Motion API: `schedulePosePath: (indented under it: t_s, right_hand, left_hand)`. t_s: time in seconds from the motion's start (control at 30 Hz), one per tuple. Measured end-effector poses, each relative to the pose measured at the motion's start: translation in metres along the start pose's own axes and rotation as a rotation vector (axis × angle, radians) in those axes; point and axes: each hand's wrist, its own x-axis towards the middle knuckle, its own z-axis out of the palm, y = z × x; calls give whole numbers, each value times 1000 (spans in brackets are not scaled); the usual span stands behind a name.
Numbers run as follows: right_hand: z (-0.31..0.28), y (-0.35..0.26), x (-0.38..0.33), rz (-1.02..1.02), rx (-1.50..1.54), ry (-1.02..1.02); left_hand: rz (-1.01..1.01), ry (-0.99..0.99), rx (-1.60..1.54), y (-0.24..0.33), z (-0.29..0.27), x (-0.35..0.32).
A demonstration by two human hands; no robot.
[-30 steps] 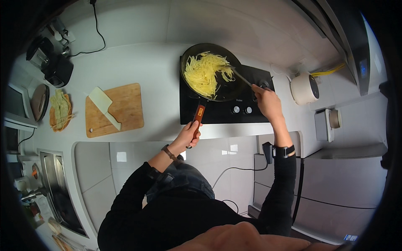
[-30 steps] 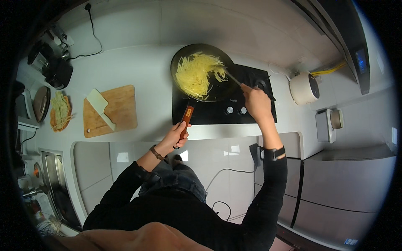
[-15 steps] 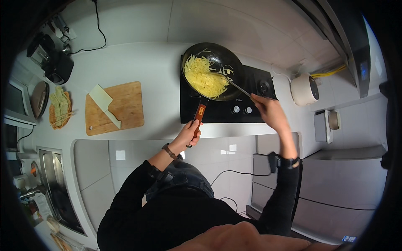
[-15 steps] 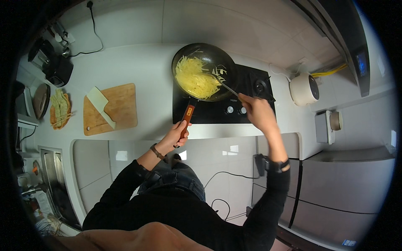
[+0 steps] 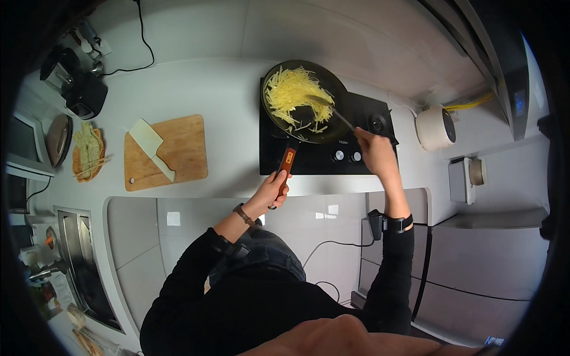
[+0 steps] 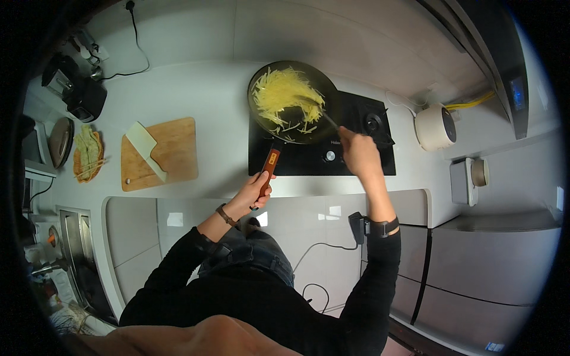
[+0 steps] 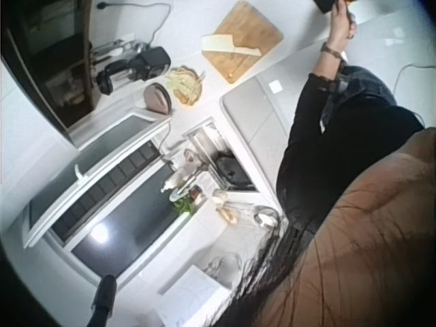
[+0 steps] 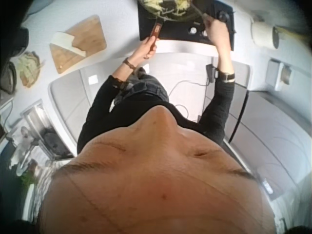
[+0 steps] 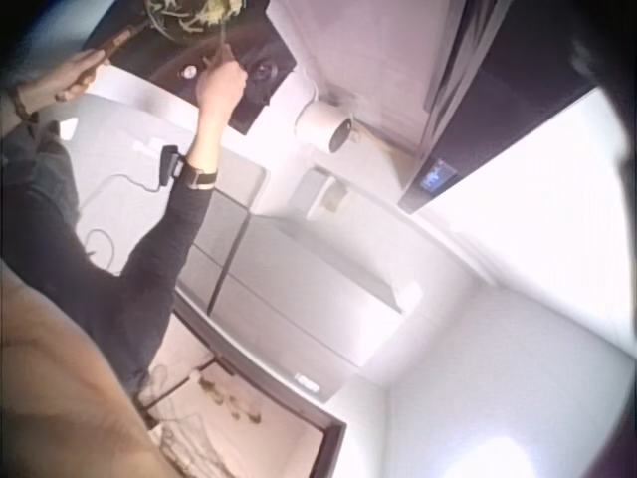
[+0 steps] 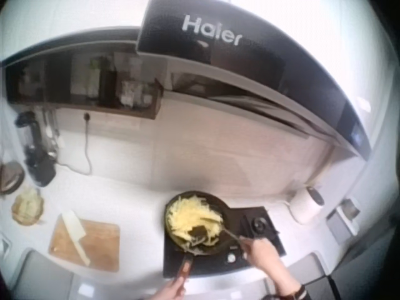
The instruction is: The person stirs shredded potatoes in a pan on an induction cooktop, adds vinegar and salt, then continues stirring. They briefly rinse a glass and retrieve a plate and chopsticks before resuming stirring.
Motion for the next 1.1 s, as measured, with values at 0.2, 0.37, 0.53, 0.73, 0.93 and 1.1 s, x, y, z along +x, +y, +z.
schedulePosePath:
  t_s: [0.2,0.37,0.53,0.73,0.93,1.1]
  right_hand:
    - [39,19,49,118,124,117]
    - [77,7,64,-136,363,28]
    - [15,10,26,-422,-93,-117]
    - [-84,-11,-24,-345,-300,-167]
    - [-86,-25,-53,-263,-191,-247]
    - [-6,-22,-16,-134,-220,-49]
  left_hand:
    - [-13,9,-10,-1,2,0]
    - [-23,10,5,0,2,0]
    - [-15,-10,-24,-2,1,2]
    - [-18,-3,-11,-2,1,2]
    - [-20,14,-24,-2,2,1]
    - [-20,9,-30,-1,3,1]
